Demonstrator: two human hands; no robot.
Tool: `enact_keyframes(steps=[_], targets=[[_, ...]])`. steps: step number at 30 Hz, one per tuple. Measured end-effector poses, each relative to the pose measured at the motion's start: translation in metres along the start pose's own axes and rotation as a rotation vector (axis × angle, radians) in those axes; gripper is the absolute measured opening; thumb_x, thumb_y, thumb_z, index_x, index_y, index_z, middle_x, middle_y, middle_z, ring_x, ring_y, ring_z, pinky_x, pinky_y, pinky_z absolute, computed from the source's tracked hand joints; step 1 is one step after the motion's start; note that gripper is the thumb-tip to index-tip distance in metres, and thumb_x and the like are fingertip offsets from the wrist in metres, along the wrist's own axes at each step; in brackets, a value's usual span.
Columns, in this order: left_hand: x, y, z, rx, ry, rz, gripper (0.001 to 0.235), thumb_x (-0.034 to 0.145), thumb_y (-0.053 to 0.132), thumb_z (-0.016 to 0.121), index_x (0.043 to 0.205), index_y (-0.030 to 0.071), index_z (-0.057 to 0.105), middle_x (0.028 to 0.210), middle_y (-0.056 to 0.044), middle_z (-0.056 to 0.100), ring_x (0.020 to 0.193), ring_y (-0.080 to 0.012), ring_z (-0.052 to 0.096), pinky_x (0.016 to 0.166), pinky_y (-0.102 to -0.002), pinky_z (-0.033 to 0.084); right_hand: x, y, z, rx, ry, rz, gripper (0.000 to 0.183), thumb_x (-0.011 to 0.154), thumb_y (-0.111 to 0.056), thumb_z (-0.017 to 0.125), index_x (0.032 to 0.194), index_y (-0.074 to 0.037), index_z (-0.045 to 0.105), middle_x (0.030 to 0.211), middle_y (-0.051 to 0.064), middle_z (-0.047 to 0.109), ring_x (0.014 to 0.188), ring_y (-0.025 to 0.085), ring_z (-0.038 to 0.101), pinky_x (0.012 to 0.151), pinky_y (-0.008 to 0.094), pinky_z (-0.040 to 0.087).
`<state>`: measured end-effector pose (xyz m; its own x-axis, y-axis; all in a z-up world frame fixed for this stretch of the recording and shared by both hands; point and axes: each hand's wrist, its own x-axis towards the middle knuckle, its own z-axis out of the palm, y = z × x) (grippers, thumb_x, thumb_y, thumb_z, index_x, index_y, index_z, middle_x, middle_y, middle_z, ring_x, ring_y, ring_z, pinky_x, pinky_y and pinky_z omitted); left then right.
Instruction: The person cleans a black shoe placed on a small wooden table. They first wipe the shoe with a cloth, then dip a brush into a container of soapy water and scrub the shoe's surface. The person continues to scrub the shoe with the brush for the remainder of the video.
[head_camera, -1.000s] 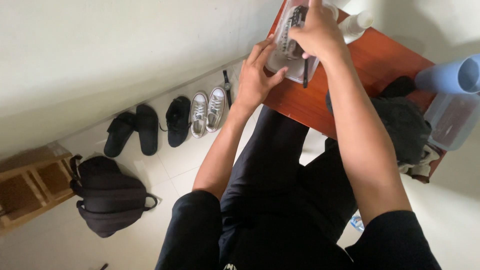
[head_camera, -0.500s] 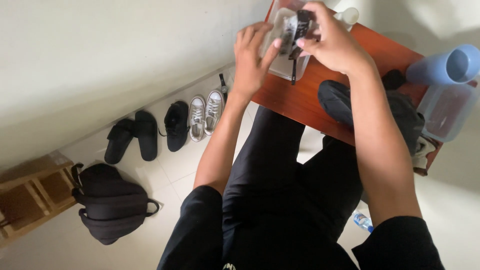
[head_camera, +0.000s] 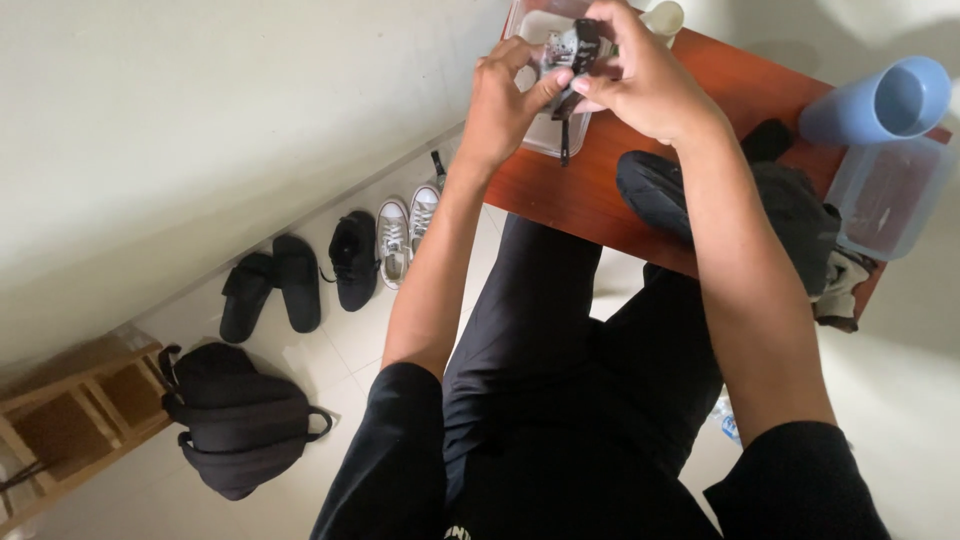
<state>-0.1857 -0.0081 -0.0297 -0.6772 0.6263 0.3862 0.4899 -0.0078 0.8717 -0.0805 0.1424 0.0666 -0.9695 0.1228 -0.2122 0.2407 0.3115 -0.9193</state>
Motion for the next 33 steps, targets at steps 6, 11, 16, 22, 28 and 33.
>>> enact_keyframes(steps=[6,11,16,22,28,33], targets=[[-0.001,-0.008,-0.002,0.072,-0.073,0.113,0.049,0.091,0.049,0.071,0.106,0.002,0.072,0.084,-0.005,0.068,0.078,-0.0204,0.06,0.072,-0.035,0.047,-0.004,0.007,-0.01,0.043,-0.012,-0.1,0.046,0.102,0.011,0.055,0.138,-0.005,0.032,0.135,0.025,0.043,0.125,0.04,0.058,0.09,0.051,0.066],[-0.002,-0.005,-0.006,0.005,-0.152,0.027,0.044,0.09,0.036,0.079,0.115,0.0,0.069,0.091,-0.007,0.066,0.084,-0.0202,0.062,0.075,-0.033,0.051,-0.006,0.004,-0.013,0.032,0.006,-0.062,0.046,0.102,0.011,0.054,0.139,-0.004,0.031,0.135,0.027,0.042,0.126,0.041,0.055,0.091,0.052,0.065],[-0.005,0.003,-0.012,-0.044,-0.219,-0.011,0.034,0.091,0.012,0.082,0.12,0.005,0.066,0.096,-0.006,0.061,0.088,-0.0186,0.063,0.081,-0.032,0.055,-0.006,0.009,-0.017,0.072,0.013,-0.148,0.047,0.102,0.013,0.053,0.14,-0.005,0.031,0.136,0.026,0.043,0.127,0.041,0.057,0.092,0.052,0.066],[-0.01,0.01,-0.013,0.025,-0.174,0.052,0.043,0.086,-0.007,0.082,0.122,0.003,0.061,0.107,-0.008,0.055,0.081,-0.0151,0.063,0.085,-0.032,0.052,-0.01,0.001,-0.024,0.087,0.041,-0.161,0.042,0.105,0.012,0.05,0.14,-0.002,0.032,0.134,0.024,0.045,0.128,0.041,0.055,0.098,0.052,0.064],[-0.007,0.008,-0.006,0.306,-0.066,0.138,0.032,0.078,-0.001,0.085,0.085,0.007,0.055,0.08,-0.003,0.057,0.062,-0.0179,0.055,0.062,-0.032,0.041,-0.014,-0.007,-0.024,-0.004,0.062,-0.178,0.028,0.104,0.009,0.053,0.13,0.004,0.045,0.132,0.022,0.054,0.124,0.037,0.059,0.094,0.045,0.065],[-0.007,0.002,0.003,0.402,0.013,0.239,0.029,0.064,-0.019,0.046,0.067,0.008,0.034,0.064,-0.002,0.035,0.06,-0.017,0.02,0.049,-0.034,0.018,-0.015,-0.005,-0.02,-0.027,0.1,-0.153,0.044,0.104,0.009,0.055,0.14,-0.003,0.034,0.129,0.023,0.048,0.119,0.038,0.058,0.086,0.044,0.069]])
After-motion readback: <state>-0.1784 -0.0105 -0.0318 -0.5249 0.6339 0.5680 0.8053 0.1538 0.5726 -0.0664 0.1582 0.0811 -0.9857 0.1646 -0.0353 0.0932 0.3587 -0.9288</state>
